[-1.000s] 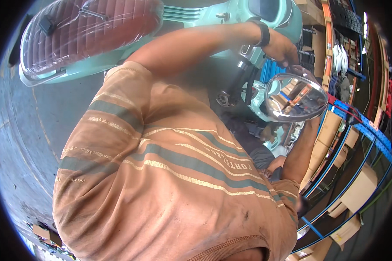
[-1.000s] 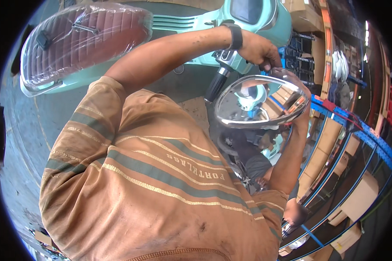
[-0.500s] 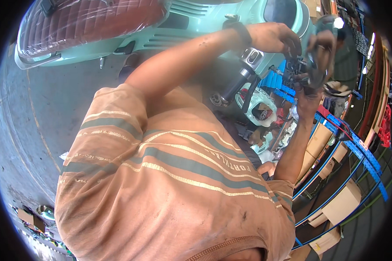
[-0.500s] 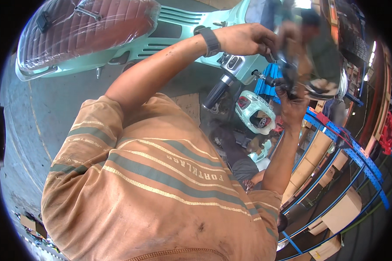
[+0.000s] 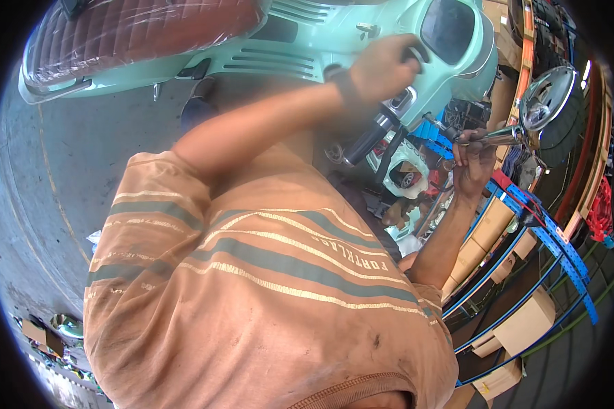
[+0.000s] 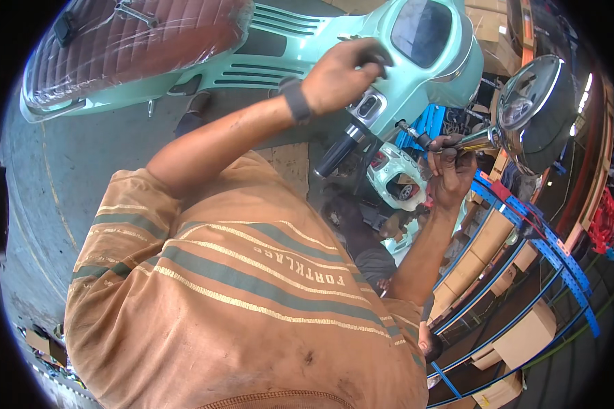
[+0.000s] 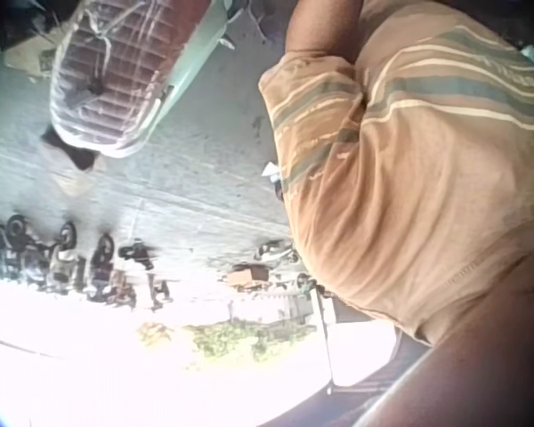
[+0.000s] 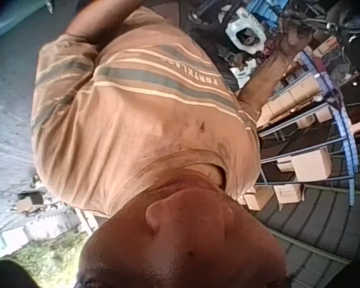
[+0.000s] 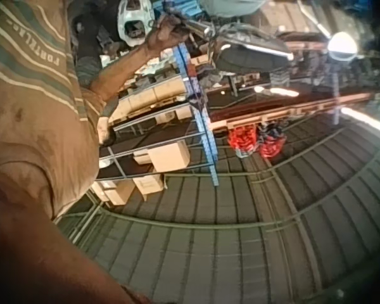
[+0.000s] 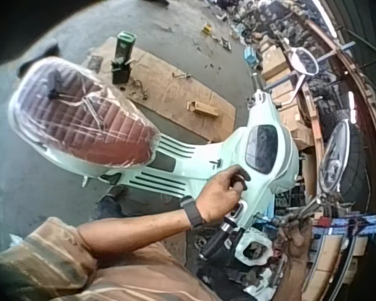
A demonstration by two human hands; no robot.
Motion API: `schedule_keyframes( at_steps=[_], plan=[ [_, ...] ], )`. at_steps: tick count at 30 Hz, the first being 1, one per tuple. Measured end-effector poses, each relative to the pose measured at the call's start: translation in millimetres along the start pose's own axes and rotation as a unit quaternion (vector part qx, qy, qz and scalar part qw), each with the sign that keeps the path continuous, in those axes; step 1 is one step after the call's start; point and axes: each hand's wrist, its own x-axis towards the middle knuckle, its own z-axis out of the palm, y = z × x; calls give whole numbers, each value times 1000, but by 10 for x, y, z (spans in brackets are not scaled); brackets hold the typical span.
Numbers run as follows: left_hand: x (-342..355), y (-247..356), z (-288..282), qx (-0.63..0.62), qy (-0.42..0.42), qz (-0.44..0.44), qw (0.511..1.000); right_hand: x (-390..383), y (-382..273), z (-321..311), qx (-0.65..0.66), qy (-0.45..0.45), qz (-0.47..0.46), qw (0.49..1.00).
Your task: The person installs a side mirror onto the handlebars of a green scooter, uses a wrench to tighten the mirror assembly, and later checks a component on a piece of cardboard on the floor.
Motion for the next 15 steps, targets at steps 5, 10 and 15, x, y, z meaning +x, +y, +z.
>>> schedule_keyframes(
  at_steps=[5, 10, 15],
  plan=[
    [-620, -35, -53, 32, 79, -95, 992, -29, 90, -69, 53, 19, -13, 998],
    [-827, 40, 13, 30, 42, -173, 984, -66, 169, 30, 118, 73, -31, 990],
    [-922, -16, 102, 119, 26, -32, 992, -113, 219, 188, 157, 156, -48, 974]
  ],
)
